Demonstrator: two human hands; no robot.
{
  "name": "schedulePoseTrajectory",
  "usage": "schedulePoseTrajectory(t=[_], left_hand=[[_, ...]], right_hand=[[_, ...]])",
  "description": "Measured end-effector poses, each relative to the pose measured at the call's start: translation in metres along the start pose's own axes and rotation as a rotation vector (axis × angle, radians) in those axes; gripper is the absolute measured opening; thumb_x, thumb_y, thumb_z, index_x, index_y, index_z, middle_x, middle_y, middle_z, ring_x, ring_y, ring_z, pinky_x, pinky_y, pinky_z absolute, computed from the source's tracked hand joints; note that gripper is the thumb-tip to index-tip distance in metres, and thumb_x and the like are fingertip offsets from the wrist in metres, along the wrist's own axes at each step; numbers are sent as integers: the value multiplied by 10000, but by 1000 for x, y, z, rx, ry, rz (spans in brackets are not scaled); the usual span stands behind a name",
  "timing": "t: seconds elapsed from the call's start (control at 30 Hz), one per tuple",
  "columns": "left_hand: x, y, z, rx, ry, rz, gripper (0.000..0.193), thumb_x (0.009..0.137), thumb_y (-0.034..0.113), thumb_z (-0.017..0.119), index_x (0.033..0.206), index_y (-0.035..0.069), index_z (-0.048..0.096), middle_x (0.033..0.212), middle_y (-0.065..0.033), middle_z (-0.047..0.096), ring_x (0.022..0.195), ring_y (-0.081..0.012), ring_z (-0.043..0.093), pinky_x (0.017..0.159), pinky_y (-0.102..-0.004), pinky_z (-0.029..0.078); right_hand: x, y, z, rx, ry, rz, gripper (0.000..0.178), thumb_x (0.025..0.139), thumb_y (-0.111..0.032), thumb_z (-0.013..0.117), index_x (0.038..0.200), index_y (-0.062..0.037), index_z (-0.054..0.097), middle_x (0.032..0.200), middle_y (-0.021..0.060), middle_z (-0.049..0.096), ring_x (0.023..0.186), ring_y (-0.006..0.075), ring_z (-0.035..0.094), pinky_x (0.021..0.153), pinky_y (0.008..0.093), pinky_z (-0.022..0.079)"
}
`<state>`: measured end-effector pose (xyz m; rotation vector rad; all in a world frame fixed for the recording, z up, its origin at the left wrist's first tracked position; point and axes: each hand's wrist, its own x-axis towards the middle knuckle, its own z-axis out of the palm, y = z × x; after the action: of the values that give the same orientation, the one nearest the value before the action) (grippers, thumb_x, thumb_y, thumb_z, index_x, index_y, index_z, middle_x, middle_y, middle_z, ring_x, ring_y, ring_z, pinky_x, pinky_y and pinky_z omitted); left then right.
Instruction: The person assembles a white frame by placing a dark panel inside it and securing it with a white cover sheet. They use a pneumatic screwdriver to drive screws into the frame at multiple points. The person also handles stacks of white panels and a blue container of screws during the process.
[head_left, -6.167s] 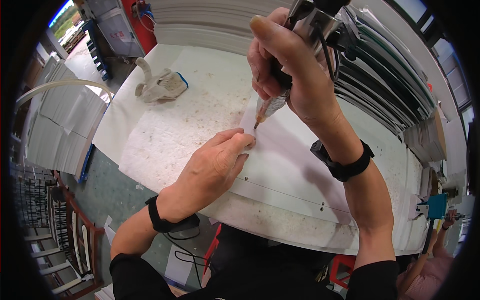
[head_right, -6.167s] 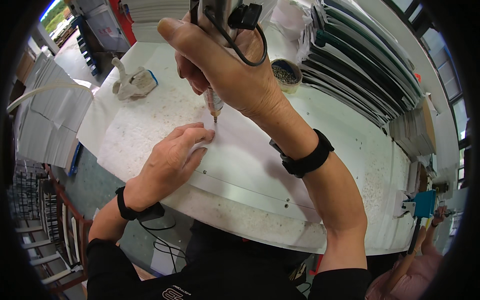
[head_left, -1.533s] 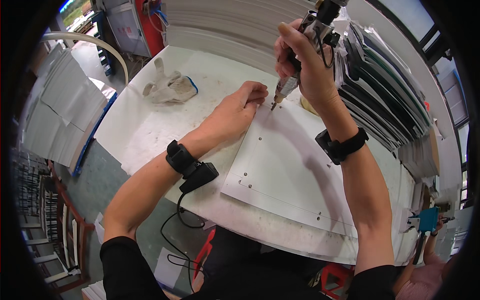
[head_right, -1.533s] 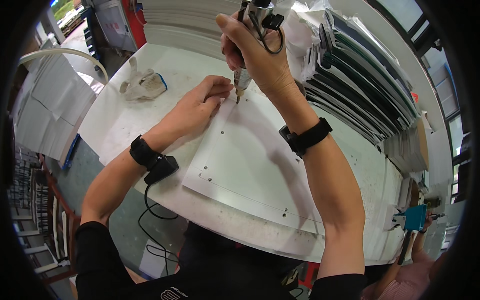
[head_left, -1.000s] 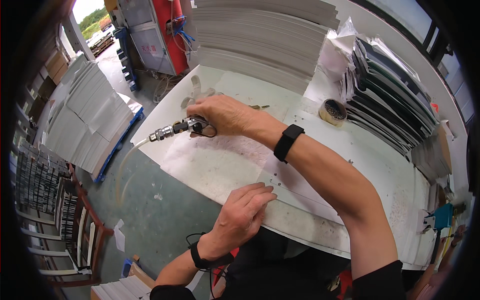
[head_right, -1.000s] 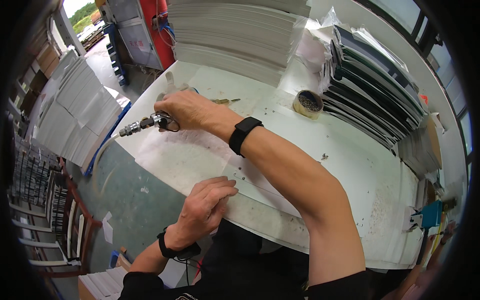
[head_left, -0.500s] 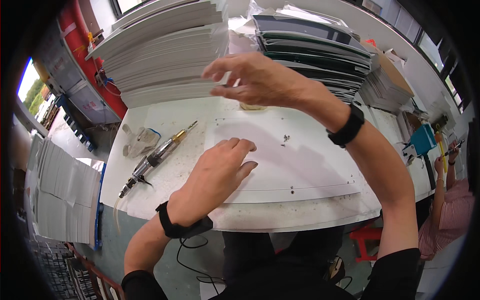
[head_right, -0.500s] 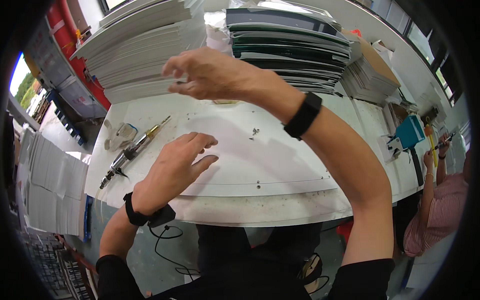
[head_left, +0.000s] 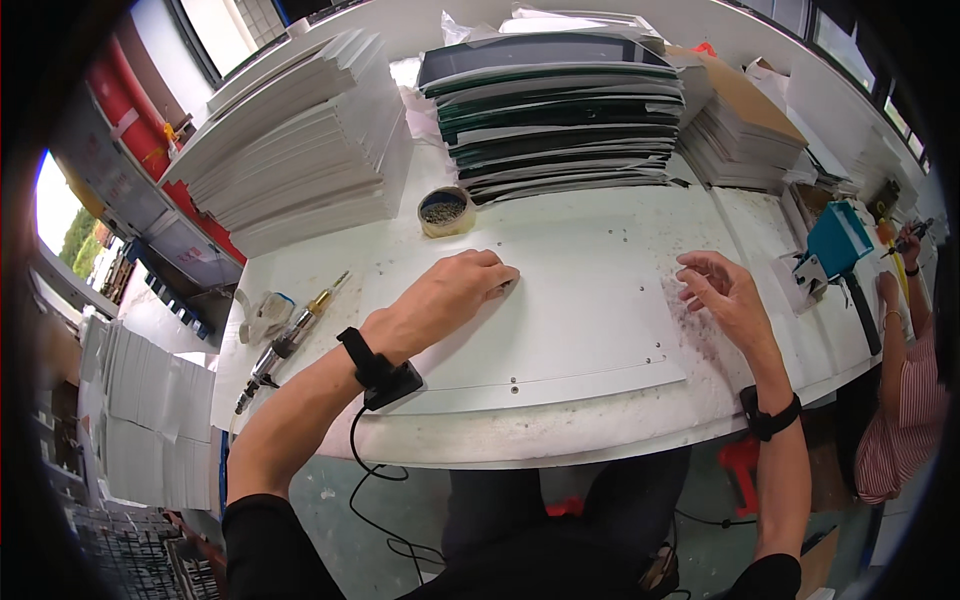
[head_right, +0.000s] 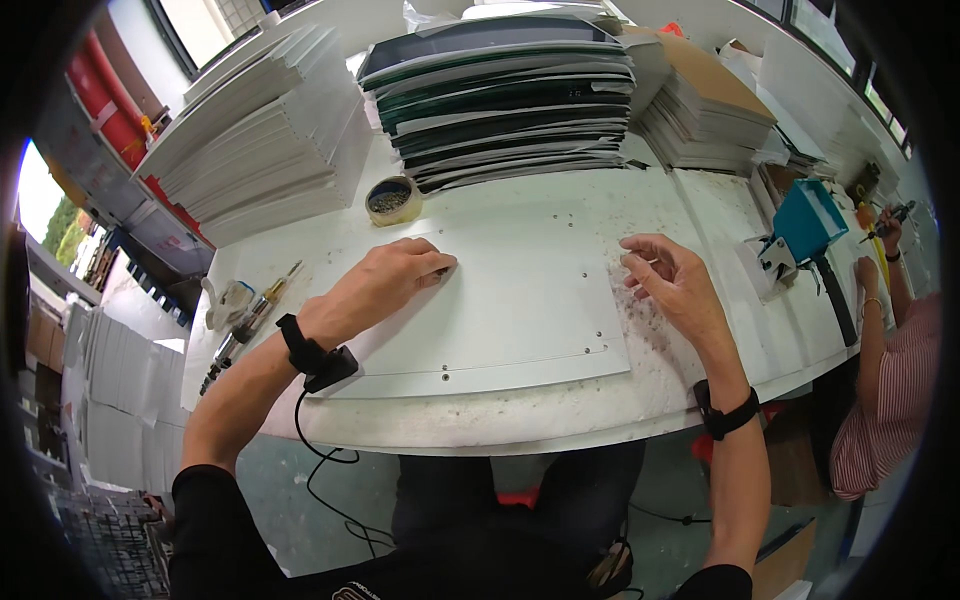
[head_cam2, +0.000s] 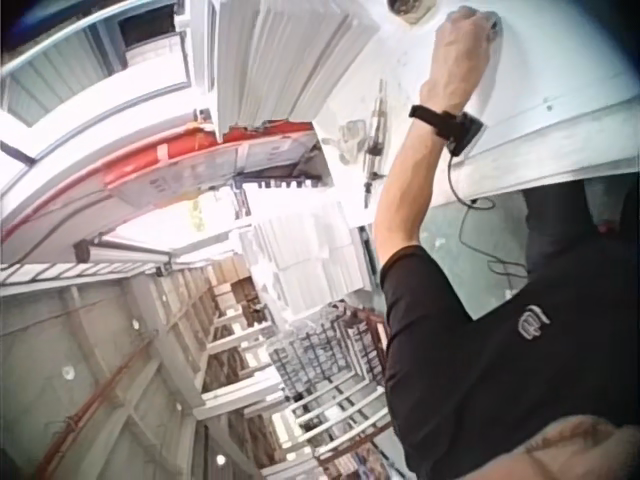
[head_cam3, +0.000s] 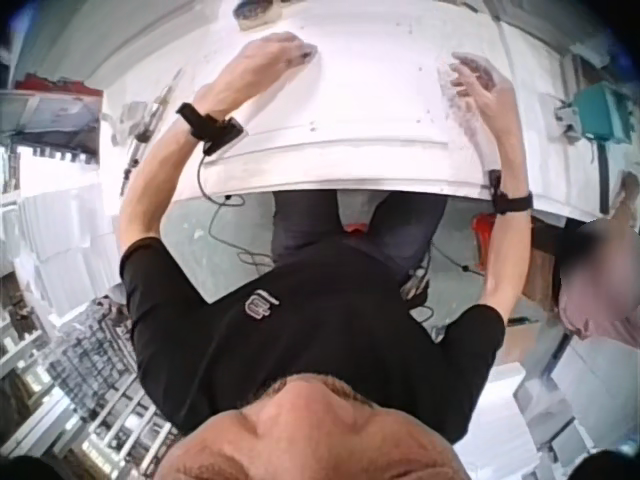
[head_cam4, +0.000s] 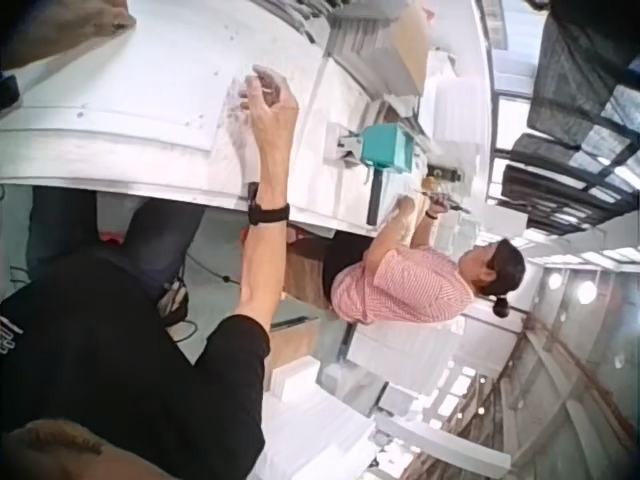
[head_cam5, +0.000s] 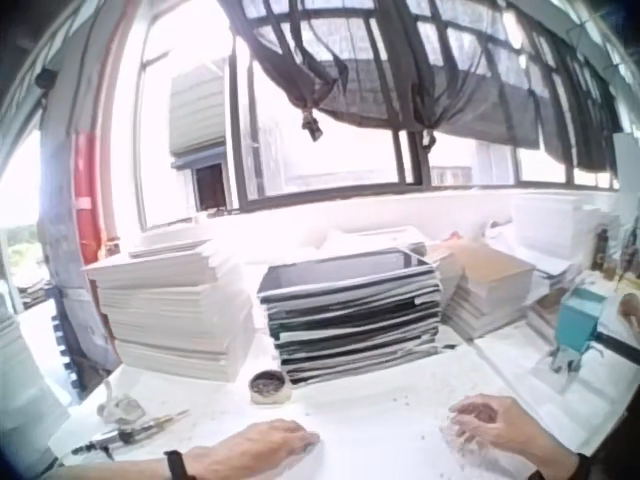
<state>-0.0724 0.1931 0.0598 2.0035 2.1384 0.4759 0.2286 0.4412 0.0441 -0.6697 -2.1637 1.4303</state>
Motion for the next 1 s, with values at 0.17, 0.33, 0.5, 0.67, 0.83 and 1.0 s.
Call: schedulePoseTrajectory(t=[0.17,0.33,0.5,0.67,0.83,1.0], left_hand=[[16,10,-1,200,-89,-9,240,968,69,626,1197,8,665,1124,-171,683,1038,-353,672,924,-425,549],[22,13,-1,319,-161,-35,111,946,48,595,1033,-21,597,981,-192,649,904,-382,654,834,-464,528],[32,19,-8,174,-186,-90,110,910,41,588,996,-26,572,917,-197,650,835,-385,634,786,-466,493],[25,6,-15,59,-21,-140,125,882,13,633,990,-28,588,877,-197,675,795,-341,664,749,-418,521],[33,-34,-54,141,262,-177,155,897,46,704,1018,-28,641,864,-193,708,758,-291,696,713,-383,541],[28,-51,-65,166,333,-226,156,920,79,707,1039,-22,709,923,-189,732,786,-317,703,748,-398,549]], right_hand=[[-12,8,-19,30,-206,122,336,1004,-235,686,1219,23,685,1024,95,720,865,155,688,795,289,560],[-38,7,-38,-90,-251,70,329,988,-217,697,1216,19,694,1057,109,733,929,177,685,866,311,559],[-68,36,-56,-11,-142,112,277,1001,-154,676,1213,23,683,1051,90,717,935,141,675,868,291,550],[-91,53,-46,93,37,-8,191,1002,-106,663,1141,19,703,1028,80,723,911,124,679,841,268,545],[-93,54,-35,-41,146,-97,134,988,-68,661,1073,28,701,1003,74,709,890,130,676,830,269,542],[-97,60,-31,1,196,-156,110,1002,-36,622,1052,32,693,984,90,699,862,147,671,803,275,544]])
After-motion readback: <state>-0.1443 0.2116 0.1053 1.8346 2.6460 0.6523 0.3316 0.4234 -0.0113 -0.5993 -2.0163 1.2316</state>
